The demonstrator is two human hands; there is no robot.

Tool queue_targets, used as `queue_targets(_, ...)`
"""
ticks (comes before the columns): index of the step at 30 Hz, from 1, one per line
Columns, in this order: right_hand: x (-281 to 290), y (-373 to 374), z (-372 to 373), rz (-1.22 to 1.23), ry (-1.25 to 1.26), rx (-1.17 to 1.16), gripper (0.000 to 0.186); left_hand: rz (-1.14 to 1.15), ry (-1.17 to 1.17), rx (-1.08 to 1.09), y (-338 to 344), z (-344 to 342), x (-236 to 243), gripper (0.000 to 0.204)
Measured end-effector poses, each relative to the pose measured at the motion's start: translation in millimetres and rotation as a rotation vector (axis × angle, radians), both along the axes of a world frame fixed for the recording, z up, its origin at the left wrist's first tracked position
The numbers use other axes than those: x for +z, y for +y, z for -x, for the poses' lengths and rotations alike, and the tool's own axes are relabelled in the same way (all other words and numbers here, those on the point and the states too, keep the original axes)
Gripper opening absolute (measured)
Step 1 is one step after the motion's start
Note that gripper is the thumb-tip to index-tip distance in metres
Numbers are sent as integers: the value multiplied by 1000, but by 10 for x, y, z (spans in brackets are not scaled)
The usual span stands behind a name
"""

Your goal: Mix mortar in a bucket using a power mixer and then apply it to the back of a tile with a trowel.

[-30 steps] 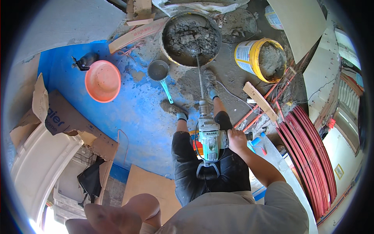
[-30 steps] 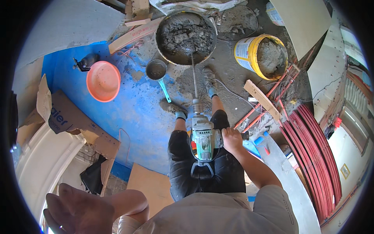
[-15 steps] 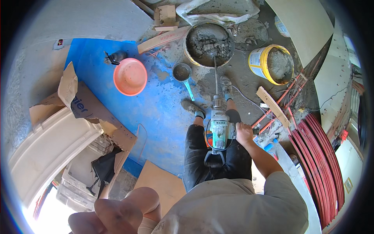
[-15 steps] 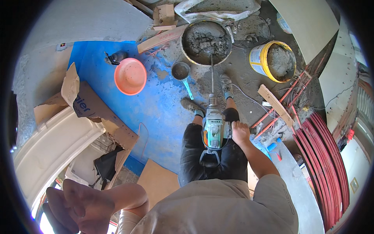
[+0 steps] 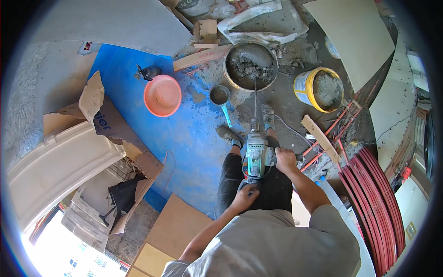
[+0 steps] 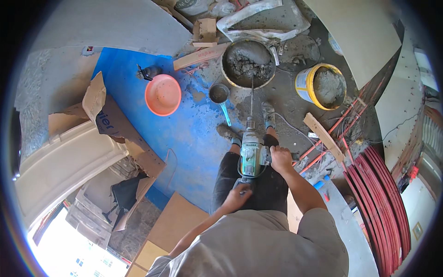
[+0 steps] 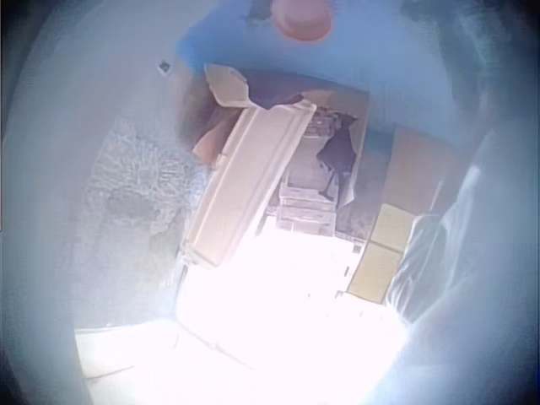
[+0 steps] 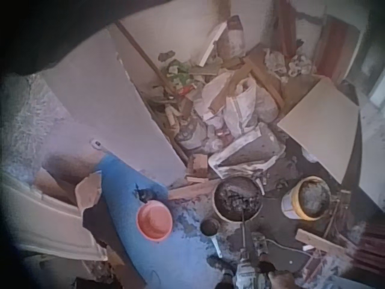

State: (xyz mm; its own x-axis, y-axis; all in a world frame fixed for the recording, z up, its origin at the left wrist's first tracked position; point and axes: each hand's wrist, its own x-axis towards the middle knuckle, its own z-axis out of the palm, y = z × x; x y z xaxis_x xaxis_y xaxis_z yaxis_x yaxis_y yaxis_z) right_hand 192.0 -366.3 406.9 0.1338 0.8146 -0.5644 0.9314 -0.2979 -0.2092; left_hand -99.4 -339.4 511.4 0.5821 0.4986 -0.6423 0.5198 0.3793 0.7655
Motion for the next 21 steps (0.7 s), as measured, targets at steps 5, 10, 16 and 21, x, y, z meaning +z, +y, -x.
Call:
queue_targets(5, 457, 587, -49, -79, 75, -56, 38, -294, 303, -344, 613, -223, 766, 67)
queue_targets(10, 914, 1316, -240, -17, 107, -42, 28, -510, 370, -517, 1238, -75, 869, 42)
queue_targets(16, 969, 2118, -969, -163, 29, 398, 11, -237, 379, -442, 1585, -1069, 942, 43)
queue_targets(21, 843, 2222, -1650, -19, 61, 463, 29, -232, 333, -298, 1464, -1835, 875, 50)
